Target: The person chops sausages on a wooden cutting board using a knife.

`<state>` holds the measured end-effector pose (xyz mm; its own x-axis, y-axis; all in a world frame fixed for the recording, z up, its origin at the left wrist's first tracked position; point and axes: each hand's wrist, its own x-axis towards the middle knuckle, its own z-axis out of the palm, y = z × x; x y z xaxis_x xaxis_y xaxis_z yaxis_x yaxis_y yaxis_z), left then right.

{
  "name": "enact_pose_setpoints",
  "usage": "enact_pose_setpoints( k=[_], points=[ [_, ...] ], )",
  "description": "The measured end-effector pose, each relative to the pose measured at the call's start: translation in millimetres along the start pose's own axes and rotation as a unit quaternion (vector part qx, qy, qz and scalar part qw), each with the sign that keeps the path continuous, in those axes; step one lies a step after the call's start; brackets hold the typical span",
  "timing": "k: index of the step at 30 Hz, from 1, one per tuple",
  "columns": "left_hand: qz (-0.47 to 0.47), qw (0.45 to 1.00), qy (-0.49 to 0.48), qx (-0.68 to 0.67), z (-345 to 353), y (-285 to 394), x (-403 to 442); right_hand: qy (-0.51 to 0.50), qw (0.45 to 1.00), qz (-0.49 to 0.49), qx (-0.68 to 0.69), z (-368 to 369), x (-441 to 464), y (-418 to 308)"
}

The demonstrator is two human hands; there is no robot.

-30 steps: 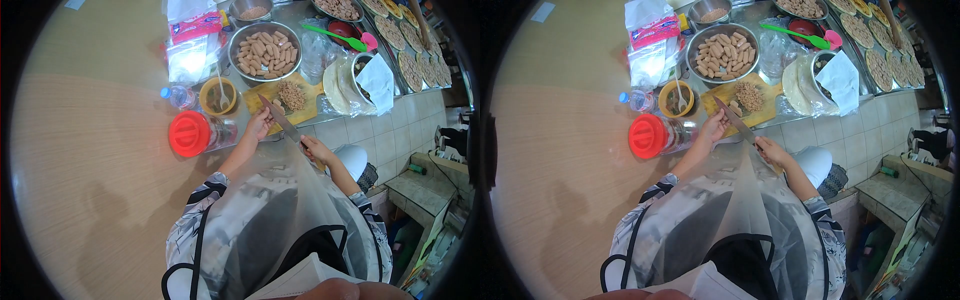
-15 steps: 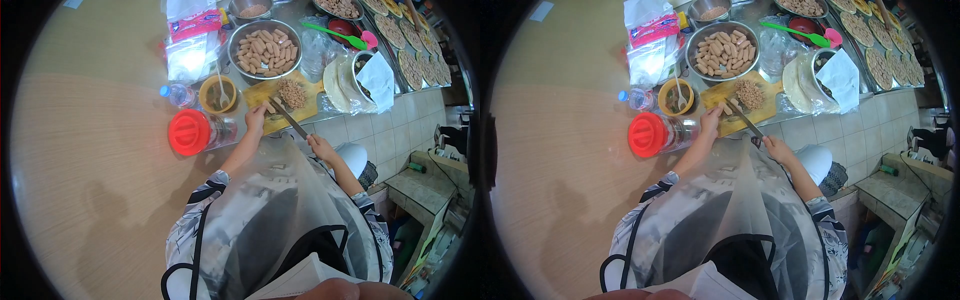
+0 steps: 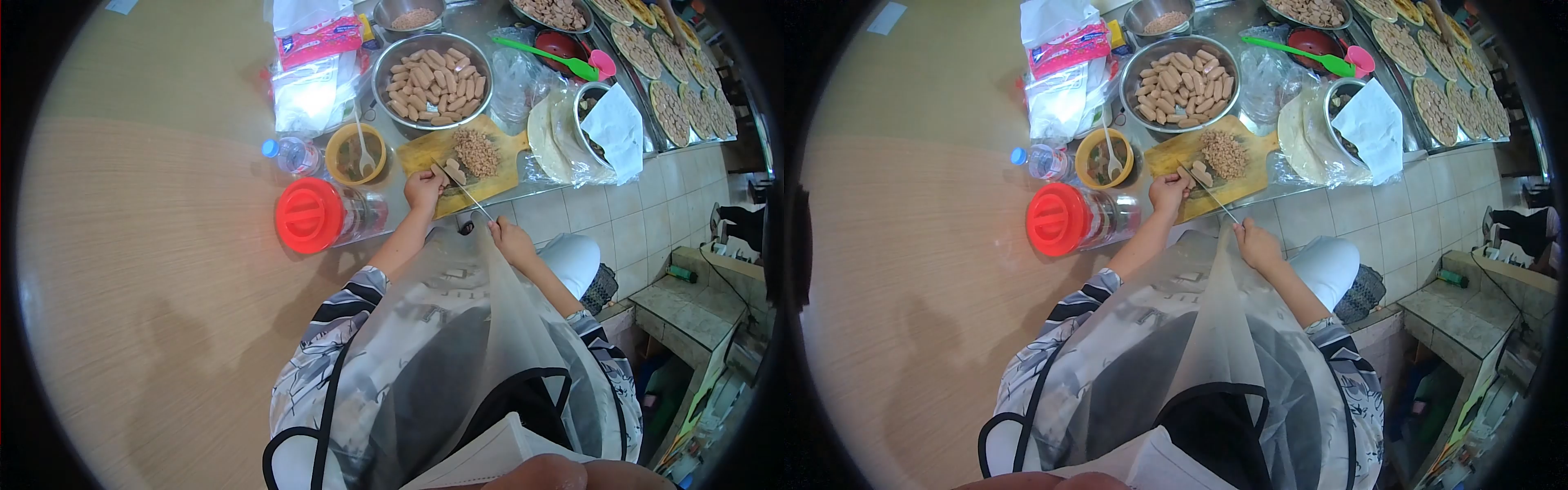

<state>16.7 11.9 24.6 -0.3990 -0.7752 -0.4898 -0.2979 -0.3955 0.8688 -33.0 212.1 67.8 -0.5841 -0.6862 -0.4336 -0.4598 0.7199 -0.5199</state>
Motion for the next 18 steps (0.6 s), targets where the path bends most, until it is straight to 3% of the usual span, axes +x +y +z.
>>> enact_pose_setpoints(
  k=[8,18],
  points=[
    [-0.071,0.997,-0.005,-0.029,2.7,2.3,6.4,0.016,0.998,-0.016,-0.067,-3.7,-9.1,-7.1],
    [-0.098,0.993,-0.025,-0.055,-0.6,-5.0,12.4,-0.031,0.999,-0.014,-0.023,-7.2,15.9,-17.3]
  ],
)
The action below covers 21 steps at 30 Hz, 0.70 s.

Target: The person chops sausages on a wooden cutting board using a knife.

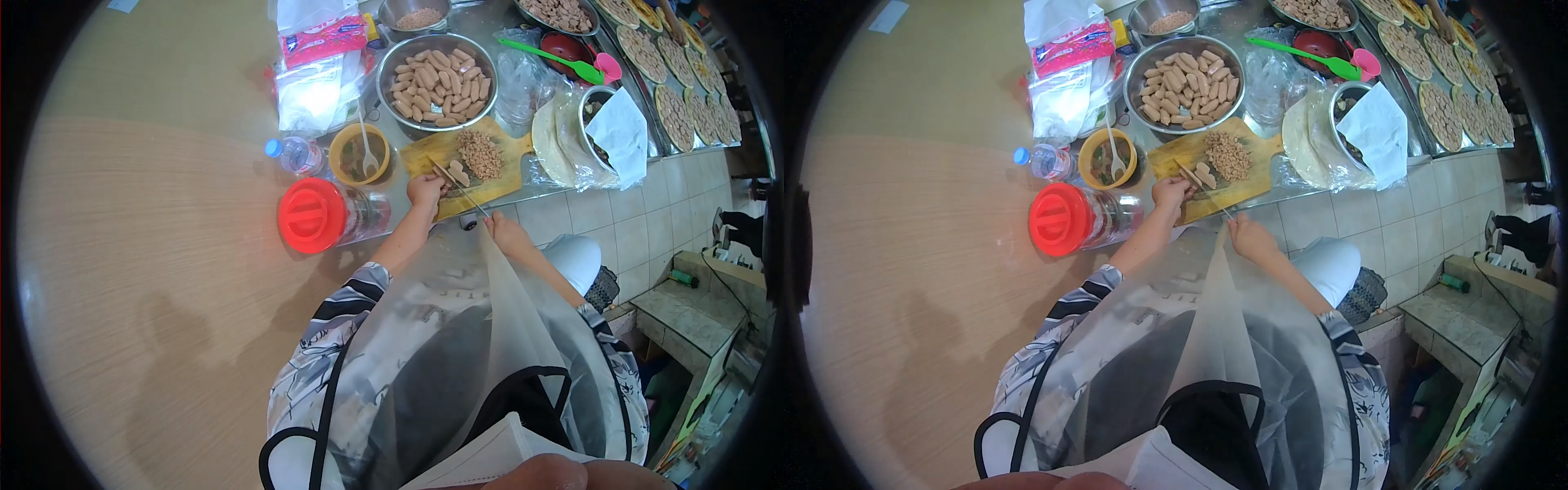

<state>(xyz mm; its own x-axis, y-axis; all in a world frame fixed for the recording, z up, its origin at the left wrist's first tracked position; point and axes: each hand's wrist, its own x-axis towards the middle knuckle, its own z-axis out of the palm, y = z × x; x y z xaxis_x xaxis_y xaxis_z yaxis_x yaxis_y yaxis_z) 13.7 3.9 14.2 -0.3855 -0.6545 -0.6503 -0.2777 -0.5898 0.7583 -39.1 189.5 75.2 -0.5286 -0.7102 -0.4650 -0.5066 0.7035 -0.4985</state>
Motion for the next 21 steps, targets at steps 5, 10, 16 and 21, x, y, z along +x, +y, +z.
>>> enact_pose_setpoints(
  k=[5,10,16,21],
  points=[
    [-0.016,1.0,-0.017,-0.001,1.1,5.4,-3.9,0.01,1.0,0.023,0.006,10.9,11.1,-8.2],
    [-0.039,0.998,-0.007,-0.04,-0.1,1.6,-0.6,0.003,0.999,0.026,-0.025,6.4,-9.2,5.9],
    [-0.034,0.998,0.044,-0.005,3.4,13.7,-11.5,0.006,0.999,0.019,-0.039,-8.8,-20.6,4.1],
    [-0.039,0.998,0.046,-0.027,2.5,7.7,-5.1,-0.012,0.999,0.015,-0.035,-2.6,-5.4,-2.6]
  ],
)
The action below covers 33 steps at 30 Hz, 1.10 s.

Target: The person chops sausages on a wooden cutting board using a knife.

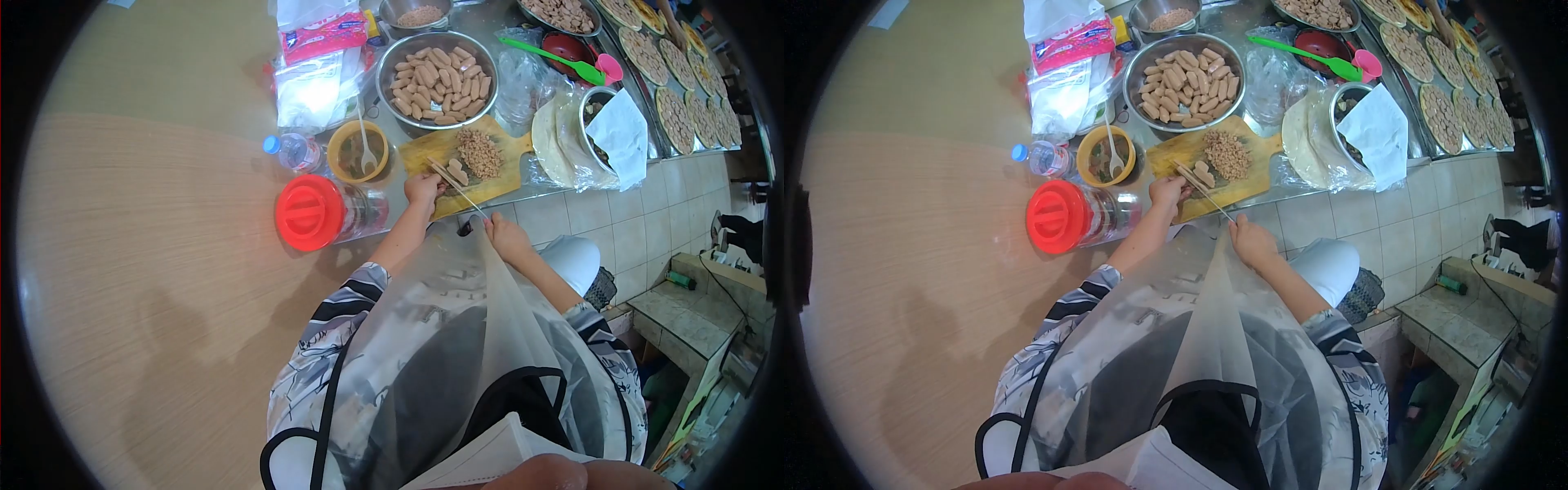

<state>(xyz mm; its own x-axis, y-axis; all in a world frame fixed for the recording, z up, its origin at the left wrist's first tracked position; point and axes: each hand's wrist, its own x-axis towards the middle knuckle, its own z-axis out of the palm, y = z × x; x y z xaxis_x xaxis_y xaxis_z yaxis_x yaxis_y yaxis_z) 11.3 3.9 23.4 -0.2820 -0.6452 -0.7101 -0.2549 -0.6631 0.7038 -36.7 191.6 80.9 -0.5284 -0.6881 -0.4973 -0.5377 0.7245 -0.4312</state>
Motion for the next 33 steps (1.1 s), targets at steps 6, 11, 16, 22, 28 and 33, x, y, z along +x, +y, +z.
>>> enact_pose_setpoints(
  k=[6,11,16,22,28,33],
  points=[
    [0.02,0.999,-0.024,0.02,-3.5,-7.1,5.1,0.012,1.0,0.005,0.013,11.8,21.6,-7.0],
    [0.028,0.999,-0.047,0.007,-4.0,-9.5,8.0,0.005,1.0,-0.004,-0.004,3.3,0.8,9.1],
    [0.054,0.999,-0.002,-0.001,-1.7,-12.6,4.9,0.008,1.0,0.01,-0.029,-12.1,-8.2,-7.9],
    [0.05,0.998,-0.024,0.001,-1.8,-10.7,2.1,0.024,0.999,-0.032,0.008,8.8,39.3,-2.7],
    [0.045,0.999,-0.013,0.003,0.0,-5.1,-6.2,0.025,0.998,-0.042,0.032,-6.5,11.1,4.4],
    [0.048,0.999,-0.008,-0.004,-0.3,-9.9,0.9,-0.009,1.0,-0.004,-0.007,-9.8,-3.5,0.5]
  ],
)
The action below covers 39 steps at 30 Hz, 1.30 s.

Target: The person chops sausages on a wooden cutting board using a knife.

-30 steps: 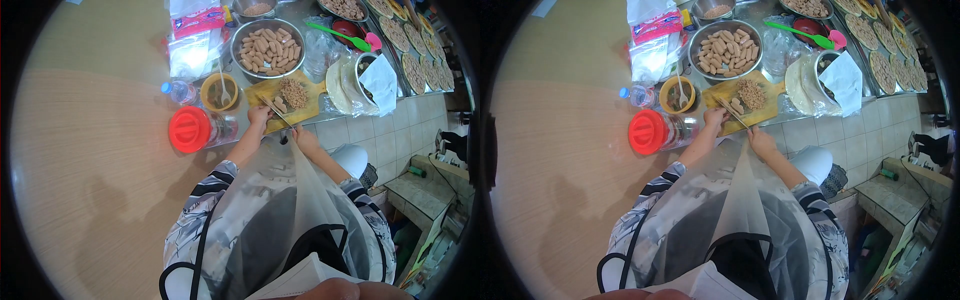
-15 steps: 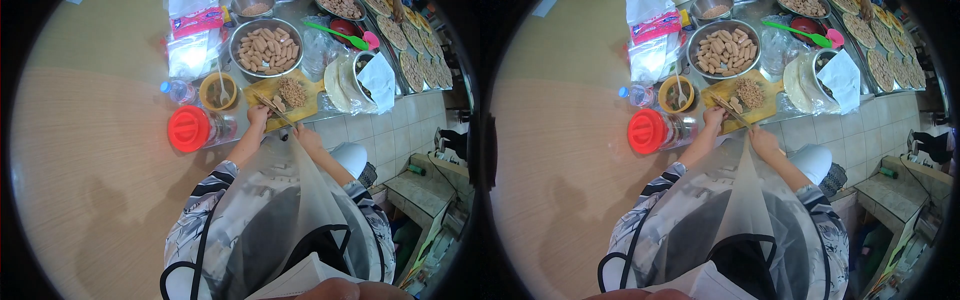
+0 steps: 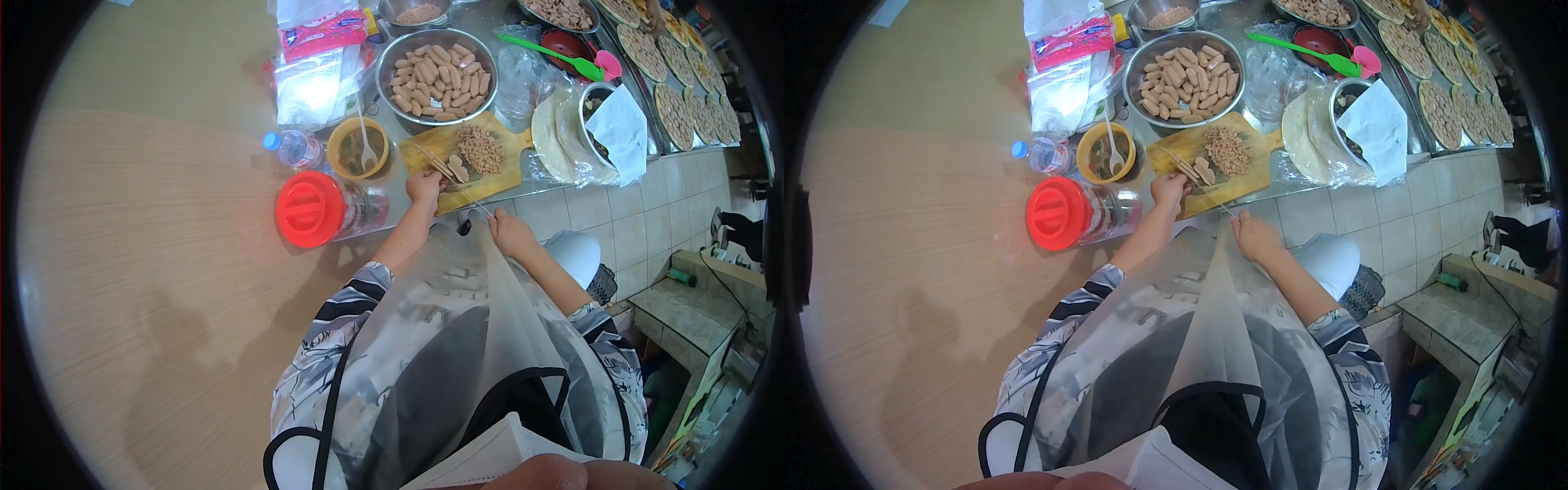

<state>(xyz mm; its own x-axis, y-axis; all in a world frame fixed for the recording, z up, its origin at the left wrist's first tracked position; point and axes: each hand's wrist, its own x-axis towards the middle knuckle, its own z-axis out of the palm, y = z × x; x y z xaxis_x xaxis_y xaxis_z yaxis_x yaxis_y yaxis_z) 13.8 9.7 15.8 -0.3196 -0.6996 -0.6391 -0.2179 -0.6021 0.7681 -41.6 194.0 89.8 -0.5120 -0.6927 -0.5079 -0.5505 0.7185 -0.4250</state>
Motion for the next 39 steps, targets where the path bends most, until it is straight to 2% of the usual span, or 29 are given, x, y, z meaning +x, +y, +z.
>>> enact_pose_setpoints(
  k=[5,9,12,14,17,19,20,22,23,25,26,28,31,34,38,39],
  points=[
    [0.005,0.999,0.014,0.032,1.2,4.7,-4.5,0.018,1.0,0.004,0.024,13.6,14.9,-4.9],
    [0.055,0.996,0.002,0.076,-1.5,-2.9,-0.6,0.045,0.998,0.004,0.039,30.3,29.4,-2.2],
    [0.096,0.988,-0.01,0.12,-3.7,-4.6,-2.1,0.058,0.995,-0.033,0.072,27.7,46.5,10.3],
    [0.109,0.983,-0.008,0.148,-9.9,-4.1,-2.2,0.021,0.99,-0.087,0.106,19.2,50.0,14.6],
    [0.126,0.98,-0.033,0.151,-19.5,5.6,-1.2,0.067,0.989,-0.076,0.112,9.5,36.7,10.0],
    [0.345,0.895,0.092,0.267,-23.3,14.3,-2.6,0.067,0.991,-0.06,0.101,7.5,28.4,10.2],
    [0.345,0.895,0.091,0.268,-21.4,21.2,-6.2,0.066,0.993,-0.046,0.088,6.9,24.1,10.1],
    [0.458,0.831,0.027,0.315,-13.7,36.6,-12.4,0.05,0.995,-0.038,0.073,2.1,14.0,5.6],
    [0.459,0.831,0.026,0.315,-8.7,39.6,-12.0,0.033,0.997,-0.031,0.057,1.3,10.3,4.3],
    [0.54,0.693,-0.121,0.462,3.7,43.6,-13.3,0.027,0.997,-0.041,0.053,7.8,6.8,7.2],
    [0.542,0.692,-0.121,0.461,9.8,45.7,-16.4,0.019,0.997,-0.051,0.049,8.5,4.8,7.0],
    [0.429,0.627,-0.153,0.632,20.8,49.8,-22.2,0.012,0.998,-0.047,0.049,9.7,1.6,5.7],
    [0.396,0.624,-0.126,0.662,27.2,43.9,-8.7,0.006,0.998,-0.043,0.048,12.5,-2.3,6.5],
    [0.353,0.648,-0.155,0.657,26.5,45.7,-0.5,-0.002,0.998,-0.04,0.048,16.2,-2.0,7.4],
    [0.391,0.635,-0.149,0.65,19.5,51.3,-5.6,-0.016,0.998,-0.034,0.054,14.4,-1.2,4.0],
    [0.403,0.68,-0.148,0.595,15.6,48.8,-1.9,-0.017,0.998,-0.035,0.053,14.6,-0.6,3.6]
  ],
)
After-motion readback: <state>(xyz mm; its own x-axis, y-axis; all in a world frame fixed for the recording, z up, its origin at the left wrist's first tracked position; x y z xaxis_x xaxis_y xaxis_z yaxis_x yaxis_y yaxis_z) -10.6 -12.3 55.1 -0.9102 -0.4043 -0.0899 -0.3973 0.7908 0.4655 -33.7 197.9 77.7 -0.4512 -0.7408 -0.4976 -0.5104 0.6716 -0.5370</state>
